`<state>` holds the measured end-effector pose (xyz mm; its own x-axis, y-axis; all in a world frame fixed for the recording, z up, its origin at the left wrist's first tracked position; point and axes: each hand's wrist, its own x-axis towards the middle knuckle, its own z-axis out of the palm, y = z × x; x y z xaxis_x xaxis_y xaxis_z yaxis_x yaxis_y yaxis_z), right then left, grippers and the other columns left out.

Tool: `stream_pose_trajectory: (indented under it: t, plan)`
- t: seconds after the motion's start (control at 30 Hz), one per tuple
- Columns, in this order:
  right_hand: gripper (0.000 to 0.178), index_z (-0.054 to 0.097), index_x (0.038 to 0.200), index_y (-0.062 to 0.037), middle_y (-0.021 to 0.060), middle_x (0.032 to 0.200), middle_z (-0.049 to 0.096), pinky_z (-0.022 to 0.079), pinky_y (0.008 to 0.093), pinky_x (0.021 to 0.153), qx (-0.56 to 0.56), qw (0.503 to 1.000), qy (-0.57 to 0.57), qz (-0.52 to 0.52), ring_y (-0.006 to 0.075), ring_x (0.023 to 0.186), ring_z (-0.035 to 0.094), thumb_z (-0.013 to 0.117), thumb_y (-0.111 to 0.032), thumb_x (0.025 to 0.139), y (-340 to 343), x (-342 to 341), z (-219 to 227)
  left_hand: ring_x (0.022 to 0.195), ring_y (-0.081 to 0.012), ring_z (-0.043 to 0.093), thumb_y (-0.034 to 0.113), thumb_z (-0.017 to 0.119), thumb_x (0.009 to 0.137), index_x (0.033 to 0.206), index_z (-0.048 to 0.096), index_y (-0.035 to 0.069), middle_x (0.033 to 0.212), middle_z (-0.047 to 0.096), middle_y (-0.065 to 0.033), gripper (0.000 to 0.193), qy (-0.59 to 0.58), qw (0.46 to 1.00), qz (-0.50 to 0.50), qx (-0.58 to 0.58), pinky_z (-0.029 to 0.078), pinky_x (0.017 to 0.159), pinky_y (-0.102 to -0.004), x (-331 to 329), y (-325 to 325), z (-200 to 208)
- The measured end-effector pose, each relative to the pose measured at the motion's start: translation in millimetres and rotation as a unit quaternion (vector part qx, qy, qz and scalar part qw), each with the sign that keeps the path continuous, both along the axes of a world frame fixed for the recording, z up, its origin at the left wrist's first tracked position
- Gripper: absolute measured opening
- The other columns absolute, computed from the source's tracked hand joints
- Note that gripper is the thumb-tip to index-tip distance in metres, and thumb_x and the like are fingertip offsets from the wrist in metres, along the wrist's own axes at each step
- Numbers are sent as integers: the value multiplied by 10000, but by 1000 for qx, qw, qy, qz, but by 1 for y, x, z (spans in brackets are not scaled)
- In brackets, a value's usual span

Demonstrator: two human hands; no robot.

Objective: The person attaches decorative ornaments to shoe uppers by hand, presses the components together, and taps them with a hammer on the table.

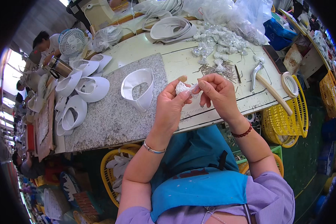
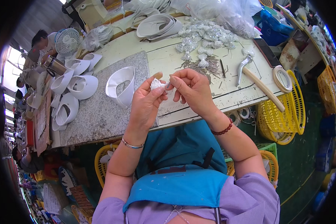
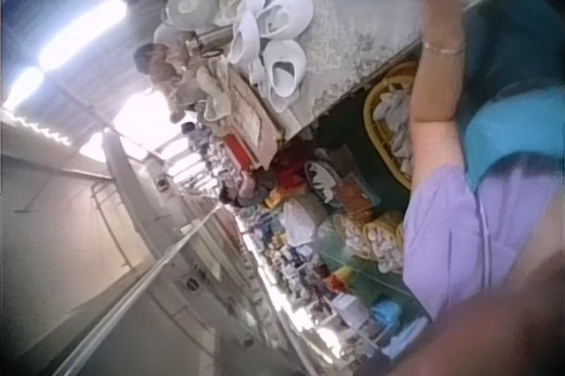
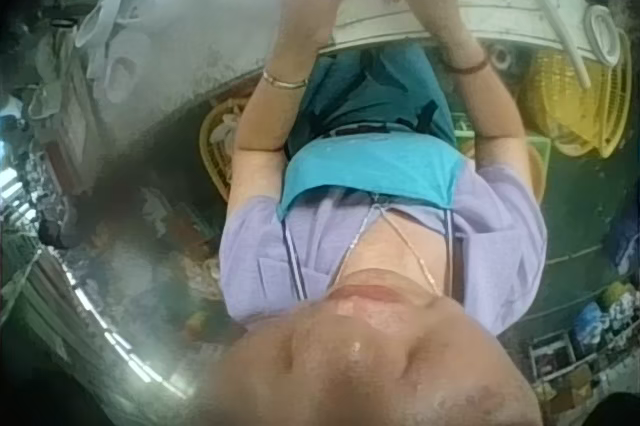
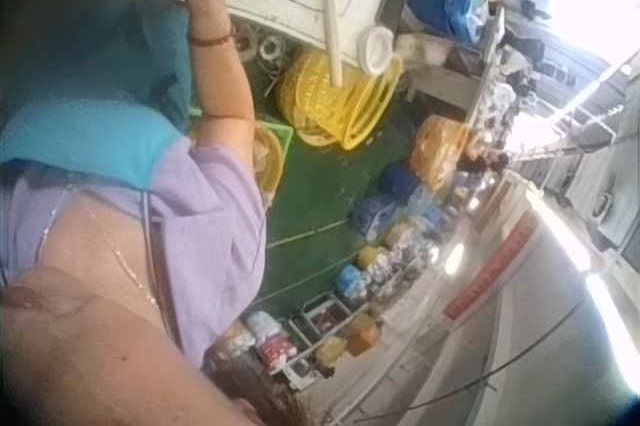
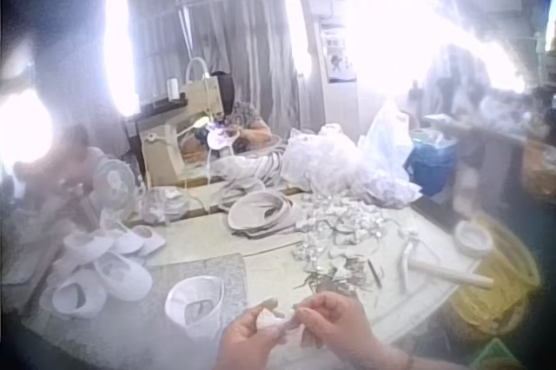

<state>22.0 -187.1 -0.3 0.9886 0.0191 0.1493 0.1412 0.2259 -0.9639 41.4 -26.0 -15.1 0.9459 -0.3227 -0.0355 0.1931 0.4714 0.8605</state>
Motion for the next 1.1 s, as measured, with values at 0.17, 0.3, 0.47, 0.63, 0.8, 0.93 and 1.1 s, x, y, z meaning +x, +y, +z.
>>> stream_pose_trajectory:
  t: [0.17, 0.3, 0.47, 0.63, 0.8, 0.93, 1.1]
  plan:
    - [170, 609, 938, -6, 10, 745, 628, 403, 166, 463, 6, 998, -39, -42, 38, 566, 546, 606, -173, 910, 15, -5, -16, 857, -143, 611, 12, 572, 878, 1224, 531, 6, 1037, 622, -70, 348, 55, 995, -3, -84, 507, 717, -250, -14, 4, -3]
    - [169, 613, 938, -3, 0, 723, 601, 403, 171, 478, 1, 995, -51, -84, 37, 560, 532, 629, -166, 897, 19, -8, -22, 862, -151, 620, 11, 571, 883, 1199, 546, 4, 1040, 626, -84, 318, 83, 988, 9, -127, 521, 709, -265, -21, 2, -1]
    - [162, 608, 937, -2, -2, 711, 587, 401, 173, 474, 28, 993, -52, -105, 39, 554, 525, 625, -158, 900, 24, -11, -25, 874, -161, 632, 15, 569, 887, 1158, 568, 12, 1032, 632, -84, 271, 78, 986, 13, -149, 526, 715, -268, -26, 4, -3]
    - [147, 586, 904, -11, -11, 695, 553, 395, 171, 488, 55, 989, -68, -120, 35, 558, 499, 615, -155, 908, 28, -14, -26, 885, -165, 638, 15, 571, 886, 1116, 587, 14, 1035, 633, -79, 230, 71, 985, 22, -155, 532, 717, -272, -32, -1, -2]
    - [135, 556, 889, -15, -22, 691, 514, 378, 174, 504, 75, 987, -88, -113, 31, 570, 461, 594, -141, 921, 30, -15, -29, 885, -165, 637, 14, 573, 885, 1101, 591, 9, 1036, 631, -79, 217, 70, 983, 31, -170, 542, 727, -282, -32, -2, -2]
    - [132, 553, 893, -13, -21, 694, 515, 374, 174, 500, 74, 987, -92, -109, 29, 567, 456, 590, -136, 922, 29, -15, -30, 887, -169, 636, 15, 575, 885, 1099, 591, 5, 1039, 630, -81, 216, 66, 982, 36, -171, 546, 726, -284, -32, -4, -1]
    - [117, 551, 889, -16, -27, 686, 508, 364, 168, 498, 57, 982, -117, -138, 24, 563, 447, 593, -121, 918, 31, -15, -32, 894, -176, 638, 14, 575, 885, 1101, 590, 1, 1042, 629, -84, 217, 51, 984, 43, -164, 549, 725, -286, -34, -5, -1]
